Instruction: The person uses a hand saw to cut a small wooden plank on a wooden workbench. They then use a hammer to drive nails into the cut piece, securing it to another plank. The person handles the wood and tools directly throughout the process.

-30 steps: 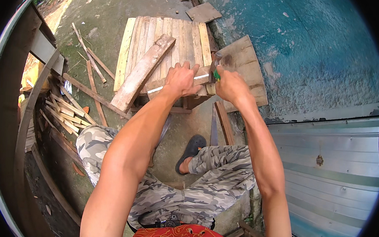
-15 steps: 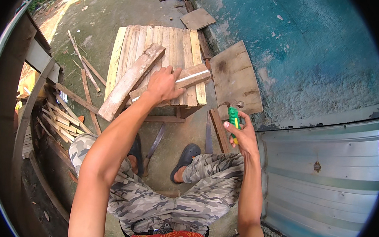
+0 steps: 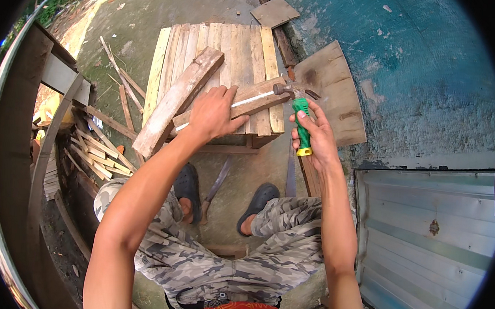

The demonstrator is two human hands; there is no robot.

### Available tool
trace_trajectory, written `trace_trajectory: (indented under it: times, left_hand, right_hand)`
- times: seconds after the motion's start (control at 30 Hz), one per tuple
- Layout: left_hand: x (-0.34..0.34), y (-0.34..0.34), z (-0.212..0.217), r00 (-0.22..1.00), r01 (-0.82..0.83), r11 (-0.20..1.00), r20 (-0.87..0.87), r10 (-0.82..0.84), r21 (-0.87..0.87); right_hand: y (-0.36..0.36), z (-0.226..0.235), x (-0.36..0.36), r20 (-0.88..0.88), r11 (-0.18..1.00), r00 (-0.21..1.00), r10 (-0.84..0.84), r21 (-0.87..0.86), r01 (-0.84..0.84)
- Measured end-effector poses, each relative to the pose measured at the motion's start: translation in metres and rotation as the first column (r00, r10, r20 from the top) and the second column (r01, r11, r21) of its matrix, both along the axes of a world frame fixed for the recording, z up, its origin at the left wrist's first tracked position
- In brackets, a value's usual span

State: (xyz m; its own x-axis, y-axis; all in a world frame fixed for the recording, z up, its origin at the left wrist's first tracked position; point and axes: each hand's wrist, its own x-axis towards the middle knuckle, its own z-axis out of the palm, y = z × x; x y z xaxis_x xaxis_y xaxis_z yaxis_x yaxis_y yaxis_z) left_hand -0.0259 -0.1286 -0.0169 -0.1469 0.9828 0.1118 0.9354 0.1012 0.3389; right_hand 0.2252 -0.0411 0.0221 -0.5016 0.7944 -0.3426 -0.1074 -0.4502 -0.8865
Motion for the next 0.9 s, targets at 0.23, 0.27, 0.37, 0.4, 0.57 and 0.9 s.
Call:
trace_trajectory:
  times: [0.23, 0.27, 0.37, 0.4, 0.57, 0.9]
  left_hand:
    - [-0.002, 0.001, 0.000, 1.000, 0.003, 0.999, 0.022, -0.002, -0.033]
    - [-0.002, 0.001, 0.000, 1.000, 0.005, 0.999, 0.018, -0.005, -0.032]
    - [-0.002, 0.001, 0.003, 0.999, 0.010, 1.000, 0.034, -0.009, -0.025]
    - [-0.002, 0.001, 0.003, 0.999, 0.006, 1.000, 0.043, -0.005, -0.021]
    - [-0.003, 0.000, 0.005, 0.999, 0.011, 0.999, 0.037, -0.010, -0.050]
    - [-0.004, 0.000, 0.000, 0.999, 0.013, 1.000, 0.036, -0.013, 0.010]
  right_hand:
    - [0.017, -0.008, -0.011, 0.367, 0.977, 0.928, -0.071, 0.211, -0.009]
    - [0.017, -0.009, -0.011, 0.380, 0.974, 0.924, -0.046, 0.223, -0.043]
    - [0.017, -0.010, -0.013, 0.479, 0.954, 0.878, -0.017, 0.270, -0.129]
    - [0.018, -0.009, -0.013, 0.496, 0.944, 0.867, -0.056, 0.310, -0.116]
    - [0.027, -0.004, -0.013, 0.506, 0.961, 0.857, 0.094, 0.179, -0.212]
    - [0.039, -0.004, -0.018, 0.491, 0.945, 0.869, 0.063, 0.250, -0.209]
